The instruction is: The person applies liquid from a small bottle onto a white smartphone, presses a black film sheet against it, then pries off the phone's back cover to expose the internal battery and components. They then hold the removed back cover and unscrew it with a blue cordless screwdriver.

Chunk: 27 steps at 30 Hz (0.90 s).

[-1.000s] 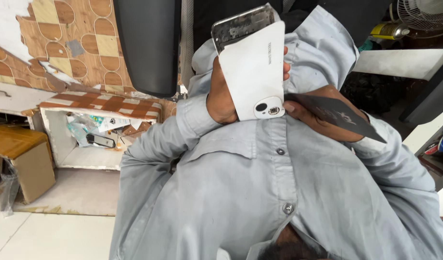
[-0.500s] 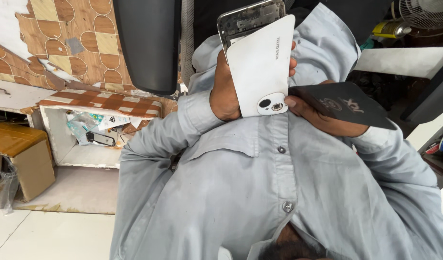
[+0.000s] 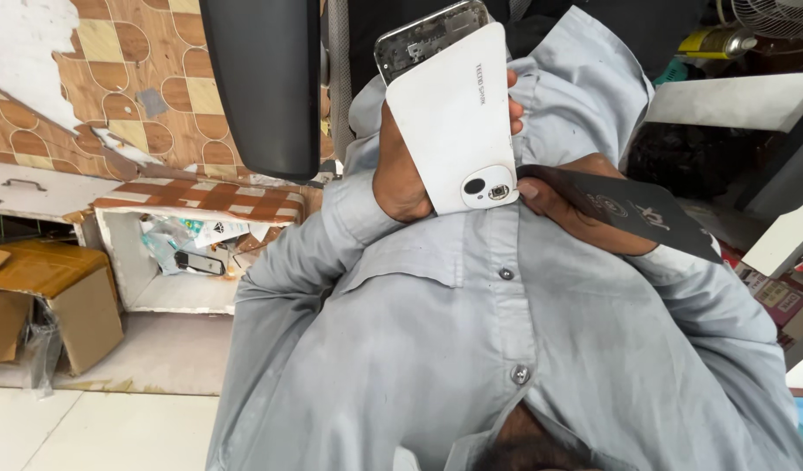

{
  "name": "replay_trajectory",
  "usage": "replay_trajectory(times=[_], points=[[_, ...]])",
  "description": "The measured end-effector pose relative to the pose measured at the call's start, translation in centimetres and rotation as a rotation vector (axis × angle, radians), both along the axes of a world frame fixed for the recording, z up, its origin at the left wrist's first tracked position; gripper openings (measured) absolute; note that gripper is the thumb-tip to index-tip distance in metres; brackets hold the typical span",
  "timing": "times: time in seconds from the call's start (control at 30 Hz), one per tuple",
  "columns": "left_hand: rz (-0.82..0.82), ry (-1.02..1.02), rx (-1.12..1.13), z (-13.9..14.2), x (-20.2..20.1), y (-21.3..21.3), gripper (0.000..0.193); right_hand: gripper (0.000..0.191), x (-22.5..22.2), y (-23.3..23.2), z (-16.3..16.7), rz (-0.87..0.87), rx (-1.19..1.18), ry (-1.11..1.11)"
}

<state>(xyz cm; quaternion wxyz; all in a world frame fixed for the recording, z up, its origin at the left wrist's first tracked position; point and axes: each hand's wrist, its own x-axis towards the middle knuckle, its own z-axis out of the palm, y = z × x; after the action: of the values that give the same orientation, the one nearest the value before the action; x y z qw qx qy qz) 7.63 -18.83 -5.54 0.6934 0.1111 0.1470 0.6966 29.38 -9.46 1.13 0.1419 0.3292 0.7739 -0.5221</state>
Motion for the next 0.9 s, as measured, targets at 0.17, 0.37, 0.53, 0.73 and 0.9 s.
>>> replay_trajectory(times=[0.17,0.37,0.53,0.73,0.9], points=[[-0.066,-0.026,0.002,-0.3,-0.1,0.1,0.047,0.042,-0.2,0.0,0.2,0.001,-0.011,-0.027],[-0.027,0.026,0.024,0.0,-0.2,0.4,0.046,0.042,-0.3,0.5,0.4,0.039,0.01,-0.057],[0.006,0.106,0.031,0.1,-0.1,1.2,0.045,0.044,0.0,0.6,-0.1,-0.02,0.002,-0.109],[-0.125,-0.067,0.097,0.2,-0.4,3.1,0.05,0.041,0.7,1.8,0.7,-0.075,-0.009,0.051],[-0.124,0.008,0.178,1.7,-1.4,6.0,0.055,0.038,0.9,5.9,1.8,0.046,0.036,0.472]])
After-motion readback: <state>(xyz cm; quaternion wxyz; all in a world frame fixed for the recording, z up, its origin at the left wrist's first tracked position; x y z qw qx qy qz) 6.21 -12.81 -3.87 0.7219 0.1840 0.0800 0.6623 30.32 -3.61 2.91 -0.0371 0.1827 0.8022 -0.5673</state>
